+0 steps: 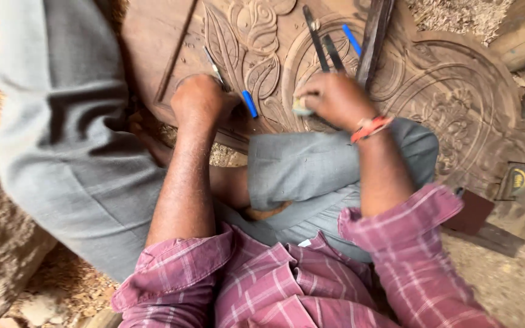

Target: The person sits on the floor and carves a floral design into a wooden panel using a chisel and mallet. They repeatedly strike the chisel to shape the wood, occasionally pause to brush away wood shavings with a small brush, and adjust their grip on the tools.

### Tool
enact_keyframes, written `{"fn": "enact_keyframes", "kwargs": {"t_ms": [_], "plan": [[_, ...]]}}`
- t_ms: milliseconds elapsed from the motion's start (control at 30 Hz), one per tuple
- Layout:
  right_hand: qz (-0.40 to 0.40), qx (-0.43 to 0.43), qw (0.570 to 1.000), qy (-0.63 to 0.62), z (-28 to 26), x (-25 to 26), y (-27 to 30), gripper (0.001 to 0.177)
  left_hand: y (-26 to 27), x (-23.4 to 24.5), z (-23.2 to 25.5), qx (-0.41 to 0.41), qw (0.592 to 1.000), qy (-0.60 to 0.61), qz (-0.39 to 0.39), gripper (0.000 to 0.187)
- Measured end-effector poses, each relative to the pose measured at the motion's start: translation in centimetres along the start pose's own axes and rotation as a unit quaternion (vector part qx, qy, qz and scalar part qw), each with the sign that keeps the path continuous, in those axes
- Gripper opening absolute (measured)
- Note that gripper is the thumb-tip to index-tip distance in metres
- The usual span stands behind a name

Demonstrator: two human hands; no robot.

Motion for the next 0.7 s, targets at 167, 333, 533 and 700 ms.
{"fn": "enact_keyframes", "kwargs": {"t_ms": [167,333,533,700], "plan": [[0.134,0.014,0.986,0.098,-3.3,1.0,0.2,0.026,1.5,0.5,-2.3,0.02,0.994,0.107,-0.027,0.042],[0.176,0.145,0.949,0.218,-9.7,0.3,-2.0,0.059,2.8,1.7,-2.6,-0.004,0.872,0.482,-0.083,0.02],[-0.029,-0.083,0.988,-0.128,-5.0,-1.0,-2.8,0.036,2.4,2.8,-2.8,0.039,0.711,0.701,-0.029,0.016],[0.243,0.184,0.953,0.0,-6.7,4.3,-1.5,0.04,1.5,2.0,-2.0,0.023,0.685,0.728,-0.015,0.02]]}}
Point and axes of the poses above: each hand's wrist, its own y-axis away from the middle knuckle, its own x-axis out of the back of the hand, z = x × y, the point moved 9 cm from there along -y, towards the middle knuckle, and after that the axes turned 4 degrees about y, right-handed, at the moved point
